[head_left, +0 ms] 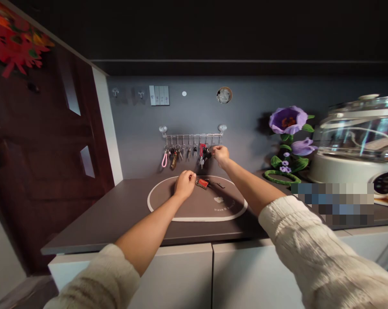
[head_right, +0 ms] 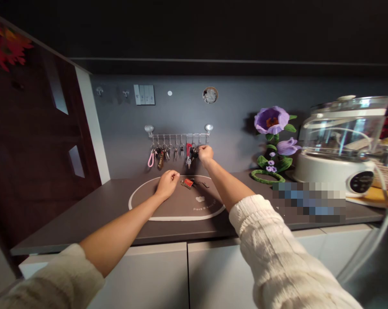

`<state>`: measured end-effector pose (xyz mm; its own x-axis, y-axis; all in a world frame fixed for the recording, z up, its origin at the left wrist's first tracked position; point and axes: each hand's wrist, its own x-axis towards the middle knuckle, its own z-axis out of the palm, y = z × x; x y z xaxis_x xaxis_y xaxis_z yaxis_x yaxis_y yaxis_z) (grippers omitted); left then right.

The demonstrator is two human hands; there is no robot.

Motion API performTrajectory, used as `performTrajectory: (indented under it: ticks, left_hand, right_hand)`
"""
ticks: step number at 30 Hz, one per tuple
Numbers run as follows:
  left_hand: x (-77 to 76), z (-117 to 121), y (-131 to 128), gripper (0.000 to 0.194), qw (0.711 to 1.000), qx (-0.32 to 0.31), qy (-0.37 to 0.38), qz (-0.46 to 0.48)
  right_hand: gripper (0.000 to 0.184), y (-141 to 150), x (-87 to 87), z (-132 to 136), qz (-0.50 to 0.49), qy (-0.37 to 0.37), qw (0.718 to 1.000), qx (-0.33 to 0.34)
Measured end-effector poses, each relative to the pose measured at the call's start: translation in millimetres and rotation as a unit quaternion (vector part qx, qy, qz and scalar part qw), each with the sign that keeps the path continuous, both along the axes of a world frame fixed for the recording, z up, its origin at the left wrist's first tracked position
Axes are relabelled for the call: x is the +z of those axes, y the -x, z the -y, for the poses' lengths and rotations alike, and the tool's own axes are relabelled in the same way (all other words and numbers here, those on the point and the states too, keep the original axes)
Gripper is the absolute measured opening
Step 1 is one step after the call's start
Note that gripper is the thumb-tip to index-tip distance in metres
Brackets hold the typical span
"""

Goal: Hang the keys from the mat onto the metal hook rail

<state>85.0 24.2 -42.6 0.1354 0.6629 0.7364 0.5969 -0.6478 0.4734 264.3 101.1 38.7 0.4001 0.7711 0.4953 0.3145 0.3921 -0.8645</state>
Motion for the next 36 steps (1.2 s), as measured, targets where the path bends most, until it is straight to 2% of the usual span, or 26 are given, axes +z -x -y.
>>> performTrajectory:
  ticks: [4, 8, 12, 14, 18, 21, 24, 29, 36]
  left_hand:
    - [0.6, -0.4, 1.1, 0.020, 1.000, 0.005, 0.005, 0.004]
    - [1.2, -0.5, 2.1, 0.019, 1.000, 0.008, 0.020, 0.006]
    - [0.9, -0.6, 3.1, 0.017, 1.000, -0.004, 0.030, 0.010]
    - [0.1, -1.2, 3.4, 0.015, 0.999, -0.017, 0.034, 0.011]
    - [-1.6, -2.1, 3.5, 0.013, 0.998, -0.031, 0.046, 0.003]
    - [-2.2, -1.6, 3.0, 0.012, 0.998, -0.042, 0.052, -0.014]
    - [-2.4, -0.6, 2.5, 0.013, 0.996, -0.053, 0.058, -0.032]
    - [-2.7, 0.6, 2.6, 0.014, 0.994, -0.059, 0.058, -0.068]
    - [-0.5, 5.0, 2.0, 0.017, 0.991, -0.070, 0.063, -0.097]
  right_hand:
    - [0.009, 6.2, 4.3, 24.0, -0.036, 0.019, 0.999, -0.034]
    - [0.005, 14.1, 0.8, 50.6, -0.062, 0.038, 0.997, 0.019]
    - [0.005, 18.6, -17.8, 71.9, -0.058, 0.045, 0.992, 0.101]
    - [0.004, 17.7, -31.2, 78.9, -0.044, 0.055, 0.990, 0.120]
    - [0.003, 9.3, -55.4, 85.9, 0.045, 0.079, 0.989, 0.113]
    - [0.006, 1.5, -64.3, 86.9, 0.154, 0.092, 0.979, 0.098]
    - [0.007, -2.9, -67.1, 85.4, 0.235, 0.107, 0.963, 0.076]
    - [0.007, -2.6, -69.1, 81.7, 0.316, 0.108, 0.941, 0.062]
    - [0.019, 2.3, -67.4, 83.3, 0.475, 0.146, 0.868, 0.006]
